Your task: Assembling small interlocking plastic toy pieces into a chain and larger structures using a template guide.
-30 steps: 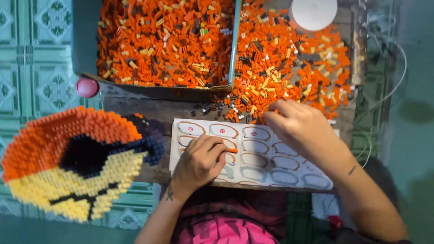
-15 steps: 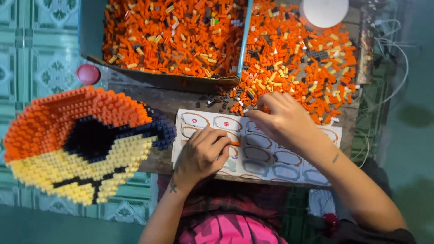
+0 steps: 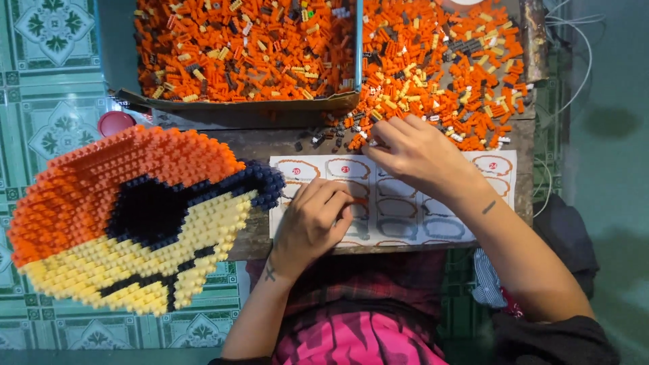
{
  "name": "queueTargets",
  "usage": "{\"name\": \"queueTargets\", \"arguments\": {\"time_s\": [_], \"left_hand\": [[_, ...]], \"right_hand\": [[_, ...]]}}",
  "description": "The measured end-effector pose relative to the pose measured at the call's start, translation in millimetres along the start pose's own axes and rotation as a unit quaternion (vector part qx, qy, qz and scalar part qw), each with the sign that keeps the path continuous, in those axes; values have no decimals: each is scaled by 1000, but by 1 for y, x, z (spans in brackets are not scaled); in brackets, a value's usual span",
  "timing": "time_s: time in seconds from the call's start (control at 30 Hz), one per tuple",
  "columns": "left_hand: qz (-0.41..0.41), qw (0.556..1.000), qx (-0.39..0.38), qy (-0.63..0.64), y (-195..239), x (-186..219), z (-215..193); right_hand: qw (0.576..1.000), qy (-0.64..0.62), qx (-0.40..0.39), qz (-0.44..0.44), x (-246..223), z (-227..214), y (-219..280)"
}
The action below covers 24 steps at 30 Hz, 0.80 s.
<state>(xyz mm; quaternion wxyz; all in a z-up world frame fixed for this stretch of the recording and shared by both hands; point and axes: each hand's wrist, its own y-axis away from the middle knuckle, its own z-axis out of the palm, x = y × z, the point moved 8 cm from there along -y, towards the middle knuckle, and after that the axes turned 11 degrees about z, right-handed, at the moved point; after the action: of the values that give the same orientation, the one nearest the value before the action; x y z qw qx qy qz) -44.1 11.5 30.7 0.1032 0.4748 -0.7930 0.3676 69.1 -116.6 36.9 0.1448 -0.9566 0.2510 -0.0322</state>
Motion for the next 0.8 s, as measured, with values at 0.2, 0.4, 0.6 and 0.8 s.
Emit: {"name": "queueTargets", "arguments": {"time_s": [0.2, 0.4, 0.6, 0.8], "left_hand": [[-3, 1000, -17, -8, -6, 5, -7], [-11, 999, -29, -2, -5, 5, -4], [-5, 999, -30, -16, -3, 7, -1], [-5, 999, -27, -15, -1, 6, 0]], "right_hand": [[981, -149, 8, 127, -3, -46, 24], [937, -221, 11, 271, -27, -27, 86], [940, -185, 19, 287, -44, -26, 86], [948, -181, 27, 260, -49, -34, 81]]}}
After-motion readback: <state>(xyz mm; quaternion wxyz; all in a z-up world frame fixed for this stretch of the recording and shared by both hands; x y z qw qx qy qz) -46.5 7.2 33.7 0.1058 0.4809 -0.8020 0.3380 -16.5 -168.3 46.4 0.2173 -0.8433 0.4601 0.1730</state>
